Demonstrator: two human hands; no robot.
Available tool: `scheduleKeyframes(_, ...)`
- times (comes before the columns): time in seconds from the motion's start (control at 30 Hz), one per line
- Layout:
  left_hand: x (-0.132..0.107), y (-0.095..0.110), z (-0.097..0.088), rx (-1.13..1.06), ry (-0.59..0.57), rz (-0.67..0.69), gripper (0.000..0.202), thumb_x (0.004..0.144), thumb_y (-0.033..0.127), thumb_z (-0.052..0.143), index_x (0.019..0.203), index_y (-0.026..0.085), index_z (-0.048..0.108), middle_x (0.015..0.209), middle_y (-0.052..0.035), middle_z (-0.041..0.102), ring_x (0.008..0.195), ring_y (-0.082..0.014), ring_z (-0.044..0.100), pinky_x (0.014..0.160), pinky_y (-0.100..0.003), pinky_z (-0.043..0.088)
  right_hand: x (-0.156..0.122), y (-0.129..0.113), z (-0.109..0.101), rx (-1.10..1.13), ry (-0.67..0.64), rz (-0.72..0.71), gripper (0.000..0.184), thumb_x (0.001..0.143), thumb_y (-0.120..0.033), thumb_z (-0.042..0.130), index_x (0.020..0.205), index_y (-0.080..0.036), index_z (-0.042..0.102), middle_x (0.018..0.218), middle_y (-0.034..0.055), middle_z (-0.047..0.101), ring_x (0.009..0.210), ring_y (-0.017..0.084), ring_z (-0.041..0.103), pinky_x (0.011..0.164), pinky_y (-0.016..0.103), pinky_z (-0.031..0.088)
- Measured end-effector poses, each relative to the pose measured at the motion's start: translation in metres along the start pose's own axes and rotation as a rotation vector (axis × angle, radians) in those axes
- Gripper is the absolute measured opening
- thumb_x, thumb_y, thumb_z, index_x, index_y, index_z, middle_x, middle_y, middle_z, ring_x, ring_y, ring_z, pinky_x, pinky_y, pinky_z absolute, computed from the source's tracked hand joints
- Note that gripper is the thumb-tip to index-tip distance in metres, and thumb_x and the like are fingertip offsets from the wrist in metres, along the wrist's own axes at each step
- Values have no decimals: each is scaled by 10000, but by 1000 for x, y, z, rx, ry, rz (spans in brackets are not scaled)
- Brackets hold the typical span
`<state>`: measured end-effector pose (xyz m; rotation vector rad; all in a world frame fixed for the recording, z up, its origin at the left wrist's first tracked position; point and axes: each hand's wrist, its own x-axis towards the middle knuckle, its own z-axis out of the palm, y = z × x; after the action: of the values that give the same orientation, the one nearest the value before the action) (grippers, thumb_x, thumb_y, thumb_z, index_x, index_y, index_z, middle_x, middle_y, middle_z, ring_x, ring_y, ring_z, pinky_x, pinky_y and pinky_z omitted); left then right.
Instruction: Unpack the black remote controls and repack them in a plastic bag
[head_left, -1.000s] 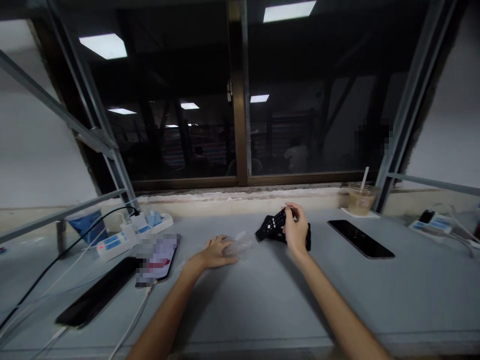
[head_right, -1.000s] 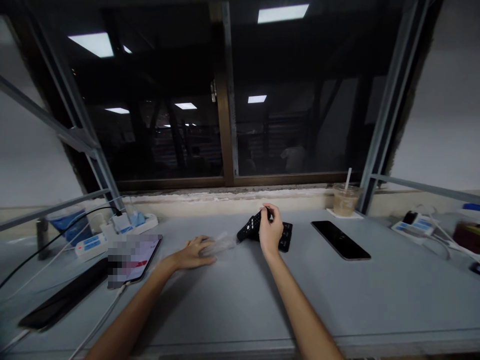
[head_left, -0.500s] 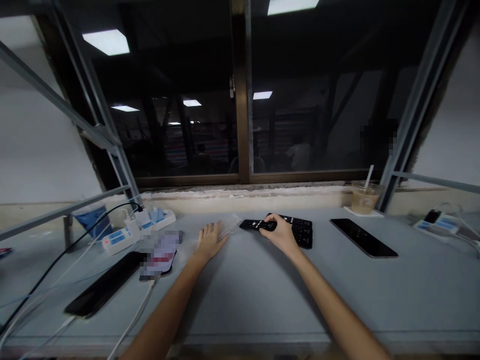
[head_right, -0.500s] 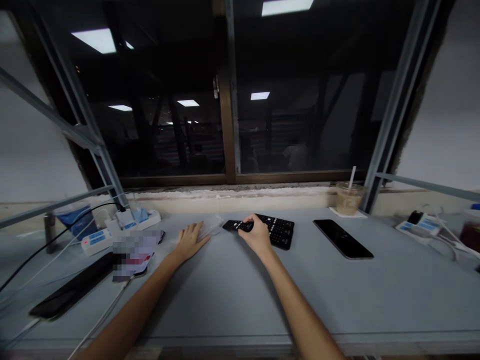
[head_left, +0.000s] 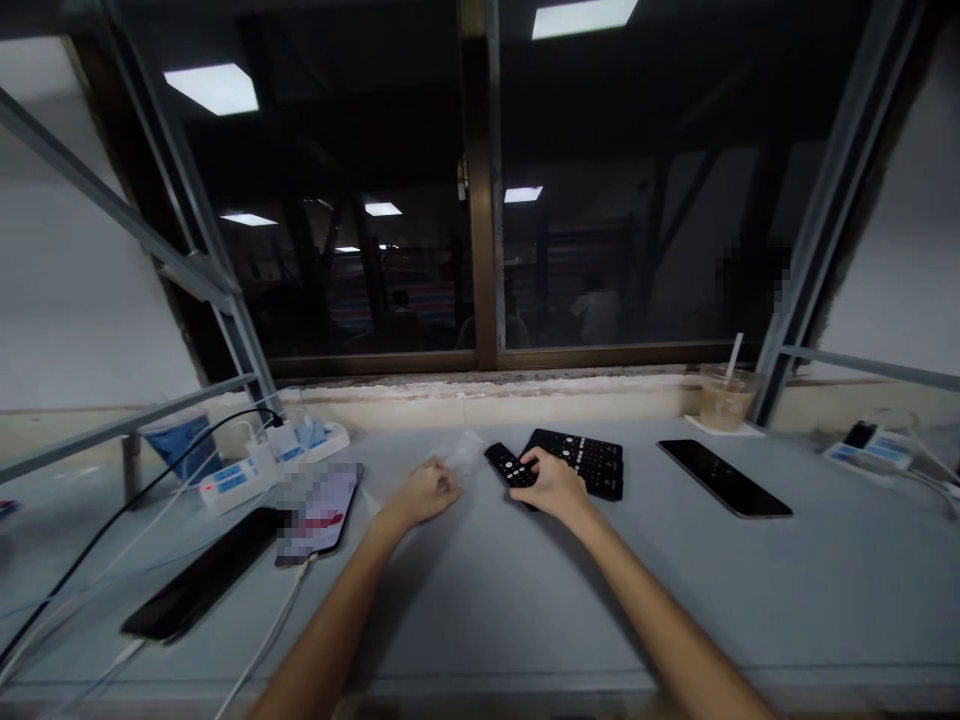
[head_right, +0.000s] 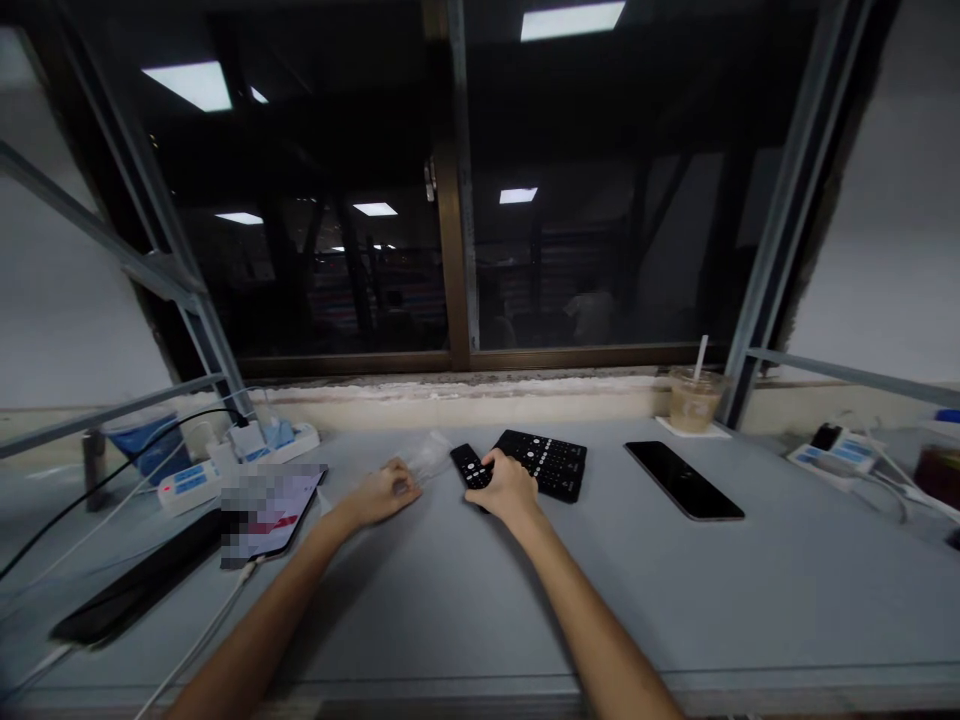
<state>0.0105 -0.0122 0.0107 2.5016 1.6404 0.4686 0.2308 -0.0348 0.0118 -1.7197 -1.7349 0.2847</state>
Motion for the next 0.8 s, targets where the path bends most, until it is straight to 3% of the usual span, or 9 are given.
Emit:
scheduleKeyframes(0.17, 6, -1, 13, -61, 73, 109, 210, 843, 244, 406, 885, 189, 605, 978, -51, 605, 915, -154, 562, 856, -285, 416, 1, 1, 1, 58, -1, -39, 374, 515, -300, 670, 876, -254, 588, 777, 9, 650, 723, 202, 584, 559, 254, 343)
scheduleKeyframes(0.33, 13, -8, 22, -30, 108, 113, 267, 866, 190, 356, 987, 200, 593, 1082, -37, 612, 1058, -158, 517, 963, -337, 352, 5, 7, 5, 268, 53, -61, 377, 493, -245, 680, 863, -244, 606, 770, -1, 627, 738, 185, 583, 599, 254, 402)
scheduleKeyframes(0.47, 16, -15, 27, 22, 96, 74, 315, 893, 263, 338, 1113, 177, 545, 1216, -72, 540, 1171, -174, 443, 984, -341, 340, 7, 2, 4, 558, 23, 104, 456, 512, -273, 676, 957, -249, 583, 709, -30, 579, 453, 106, 508, 395, 223, 364)
scheduleKeyframes(0.57, 17, -17, 28, 71, 113, -30, 384, 892, 321, 357, 1231, 170, 452, 1314, -101, 448, 1245, -209, 362, 1000, -375, 320, 8, -4, 3, 785, -19, 222, 541, 570, -326, 644, 1082, -224, 504, 607, -61, 519, 365, 90, 453, 301, 203, 309)
scheduleKeyframes(0.7, 16, -16, 20, 82, 262, -117, 375, 891, 273, 367, 1234, 144, 445, 1267, -120, 493, 1211, -229, 403, 976, -384, 331, 14, -3, 6, 938, 32, 311, 633, 596, -341, 631, 1171, -188, 417, 561, -74, 506, 341, 79, 437, 274, 180, 291)
scheduleKeyframes(0.8, 12, -10, 10, 64, 430, -87, 299, 882, 228, 385, 1149, 180, 509, 1165, -85, 571, 1128, -222, 478, 930, -381, 354, 19, 2, 7, 950, 73, 348, 547, 590, -333, 643, 1085, -171, 475, 504, -79, 494, 331, 71, 430, 277, 166, 296)
